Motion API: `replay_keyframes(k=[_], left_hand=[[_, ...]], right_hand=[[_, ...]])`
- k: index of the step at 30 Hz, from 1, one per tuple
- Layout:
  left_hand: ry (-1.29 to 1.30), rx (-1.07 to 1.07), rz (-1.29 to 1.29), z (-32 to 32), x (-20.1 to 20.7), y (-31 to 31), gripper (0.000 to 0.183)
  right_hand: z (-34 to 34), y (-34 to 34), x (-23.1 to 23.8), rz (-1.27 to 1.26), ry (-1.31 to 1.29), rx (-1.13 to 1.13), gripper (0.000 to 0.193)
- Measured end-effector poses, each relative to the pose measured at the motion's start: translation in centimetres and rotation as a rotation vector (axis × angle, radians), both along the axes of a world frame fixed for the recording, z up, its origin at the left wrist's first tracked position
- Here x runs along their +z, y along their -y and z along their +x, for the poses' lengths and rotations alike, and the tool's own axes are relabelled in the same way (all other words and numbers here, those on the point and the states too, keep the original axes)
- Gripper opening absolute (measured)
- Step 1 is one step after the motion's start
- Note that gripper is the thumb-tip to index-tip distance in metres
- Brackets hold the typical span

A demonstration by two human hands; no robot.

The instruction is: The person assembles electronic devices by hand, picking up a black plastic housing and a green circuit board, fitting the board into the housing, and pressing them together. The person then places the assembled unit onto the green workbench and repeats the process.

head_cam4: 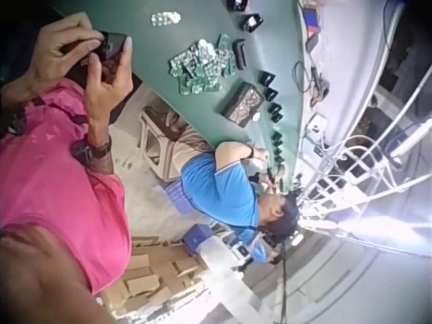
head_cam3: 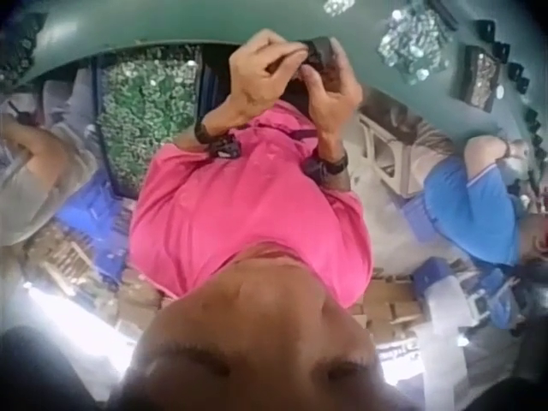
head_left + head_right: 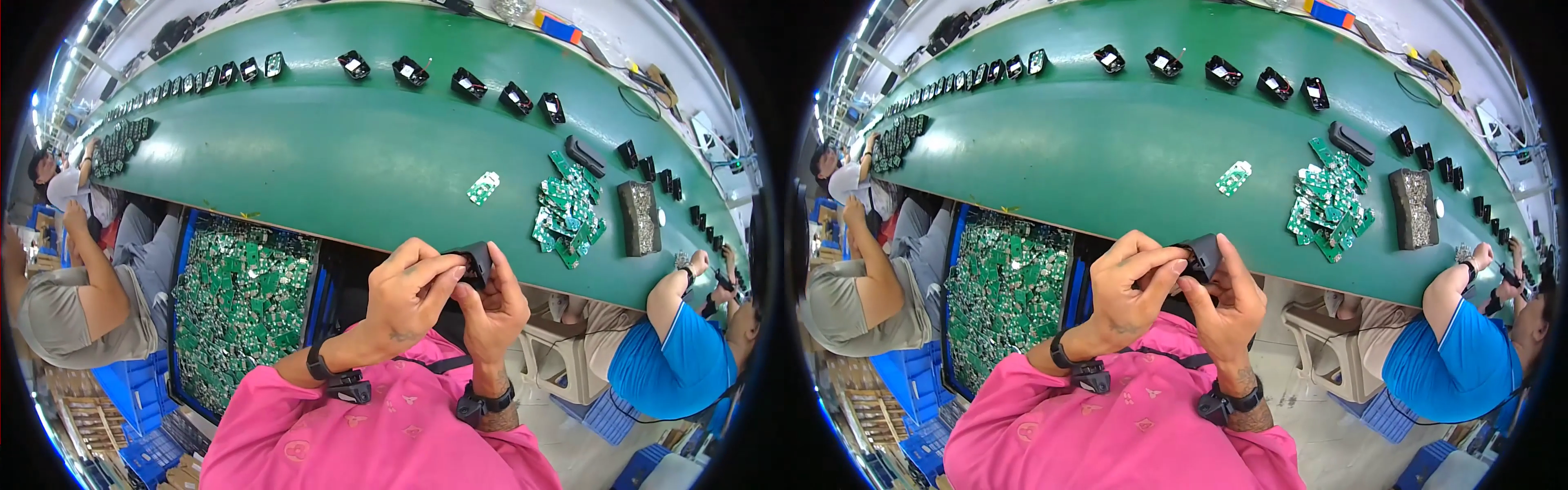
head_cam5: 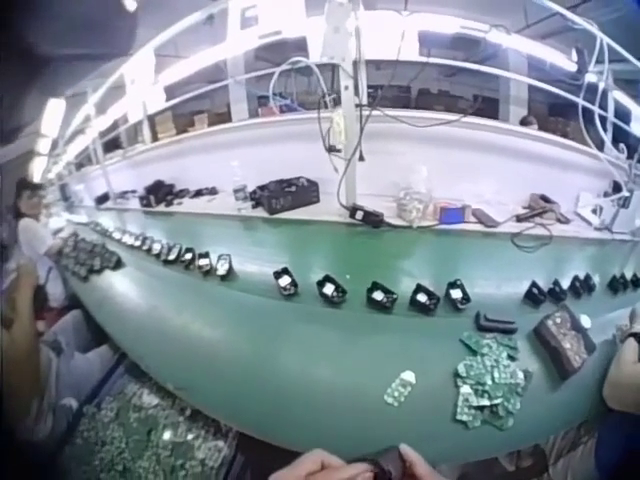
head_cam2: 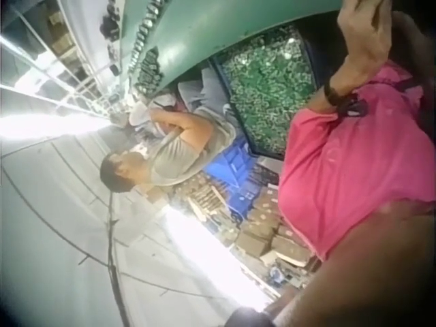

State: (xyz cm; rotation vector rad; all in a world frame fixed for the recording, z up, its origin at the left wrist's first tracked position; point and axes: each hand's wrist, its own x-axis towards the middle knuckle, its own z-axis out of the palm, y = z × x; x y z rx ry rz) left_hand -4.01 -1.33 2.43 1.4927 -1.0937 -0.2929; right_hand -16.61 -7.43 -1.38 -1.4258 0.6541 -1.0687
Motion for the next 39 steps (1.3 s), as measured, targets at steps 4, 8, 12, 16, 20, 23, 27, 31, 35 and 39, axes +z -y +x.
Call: replay_keyframes(k=[4, 8, 12, 16, 20, 23, 27, 31, 35, 39], left_hand=[[-0.159, -0.021, 0.126, -0.1, 0.3, 0.5, 0.012], [-0.426, -0.012, 0.121, -0.4, -1.2, 1.1, 0.011], [-0.446, -0.027, 0.087, 0.0, -1.8, 1.1, 0.010], [-0.442, -0.105, 0.171, 0.8, -1.6, 0.9, 0.015], [-0.783, -0.174, 0.254, 0.6, -1.6, 0.9, 0.019], [-0.921, -0.205, 0.247, 0.6, -1.3, 1.0, 0.020], [-0.960, -0.135, 0.153, -0.8, -1.8, 1.6, 0.022], [-0.910, -0.049, 0.007, -1.5, -2.6, 1.9, 0.015], [-0.500, -0.022, 0.009, -1.1, -3.0, 1.3, 0.007], [-0.626, 0.012, -0.047, -1.3, -3.0, 1.6, 0.007]], right_hand=[[0.3, 0.1, -0.7, -0.064, -0.059, -0.074, 0.062], [0.7, 0.0, -1.5, -0.157, -0.146, -0.180, 0.062], [0.5, -0.2, -1.6, -0.125, -0.187, -0.130, 0.061], [0.2, 0.0, -1.7, -0.133, -0.181, -0.148, 0.060], [0.0, 0.1, -1.9, -0.139, -0.213, -0.169, 0.060], [0.2, 0.0, -1.7, -0.158, -0.243, -0.186, 0.059], [0.6, 0.0, -1.7, -0.321, -0.358, -0.241, 0.057], [0.9, -0.1, -1.1, -0.229, -0.320, -0.242, 0.054], [0.7, 0.2, -1.1, -0.005, -0.189, -0.152, 0.051], [1.2, -0.1, -0.3, -0.091, -0.275, -0.185, 0.048]])
